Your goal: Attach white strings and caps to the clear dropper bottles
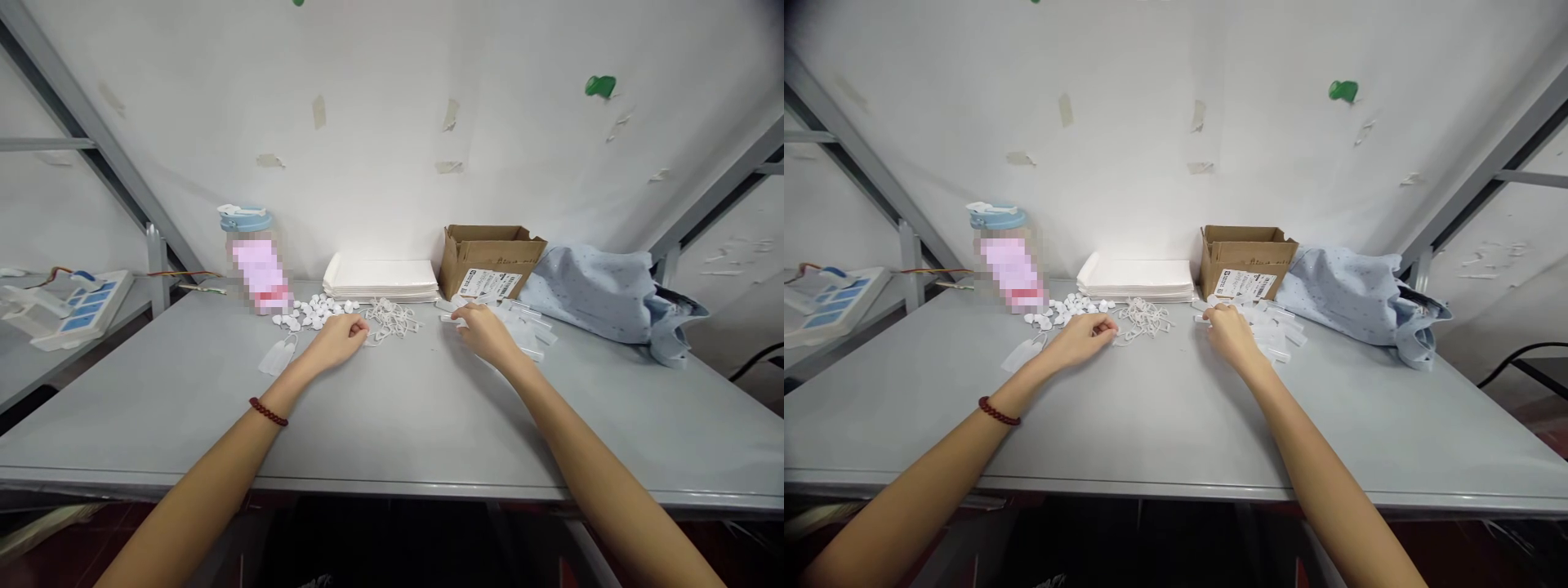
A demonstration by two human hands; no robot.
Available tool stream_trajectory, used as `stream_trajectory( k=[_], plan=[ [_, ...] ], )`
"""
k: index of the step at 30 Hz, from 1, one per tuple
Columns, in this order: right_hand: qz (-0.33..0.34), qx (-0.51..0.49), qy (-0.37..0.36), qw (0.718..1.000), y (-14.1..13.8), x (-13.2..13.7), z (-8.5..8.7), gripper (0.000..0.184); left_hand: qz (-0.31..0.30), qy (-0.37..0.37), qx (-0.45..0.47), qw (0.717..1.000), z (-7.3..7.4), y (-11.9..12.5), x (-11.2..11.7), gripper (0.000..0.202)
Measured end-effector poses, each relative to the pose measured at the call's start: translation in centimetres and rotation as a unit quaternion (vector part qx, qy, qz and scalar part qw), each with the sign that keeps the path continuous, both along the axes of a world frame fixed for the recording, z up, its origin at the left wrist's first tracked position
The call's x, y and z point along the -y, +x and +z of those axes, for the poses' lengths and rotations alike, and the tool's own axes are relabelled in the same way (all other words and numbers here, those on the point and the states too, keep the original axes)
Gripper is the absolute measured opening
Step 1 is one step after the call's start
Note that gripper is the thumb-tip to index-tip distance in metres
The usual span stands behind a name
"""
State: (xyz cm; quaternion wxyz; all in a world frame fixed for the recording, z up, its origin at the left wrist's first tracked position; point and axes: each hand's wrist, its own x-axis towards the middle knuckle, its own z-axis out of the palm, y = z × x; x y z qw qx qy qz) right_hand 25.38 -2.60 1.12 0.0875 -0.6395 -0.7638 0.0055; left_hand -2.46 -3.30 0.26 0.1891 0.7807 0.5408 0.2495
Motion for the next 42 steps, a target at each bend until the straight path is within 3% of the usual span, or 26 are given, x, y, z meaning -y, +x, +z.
stream_trajectory(
  k=[9,18,22,28,32,36,39,42],
  plan=[
    [0.015,0.014,0.022,1.000,-0.4,0.0,-0.7,0.037,-0.023,0.079,-0.036,0.996,-1.0,0.2,0.0,0.019],
    [0.029,0.061,0.021,0.997,-0.7,-0.2,-1.4,0.036,-0.077,0.092,-0.066,0.991,-1.8,1.0,0.1,0.020],
    [0.022,0.078,0.026,0.996,-0.8,-0.2,-1.4,0.041,-0.068,0.096,-0.058,0.991,-1.5,1.2,0.1,0.017],
    [-0.010,0.075,0.036,0.996,-1.1,-0.2,-1.4,0.035,-0.010,0.059,0.074,0.995,-0.5,1.4,0.4,0.016],
    [-0.029,0.059,0.047,0.997,-1.0,-0.4,-1.9,0.029,-0.004,-0.002,0.206,0.979,0.1,1.5,0.5,0.021],
    [-0.014,0.021,0.061,0.998,-1.0,-0.6,-2.1,0.025,-0.003,-0.036,0.256,0.966,0.5,1.6,0.6,0.025],
    [0.002,-0.059,0.109,0.992,-1.4,-0.3,-1.6,0.021,-0.002,-0.052,0.281,0.958,0.6,1.8,0.9,0.025],
    [0.018,-0.227,0.154,0.961,-2.2,0.3,-0.9,0.021,0.000,-0.072,0.305,0.950,0.8,2.0,1.1,0.026]
  ],
)
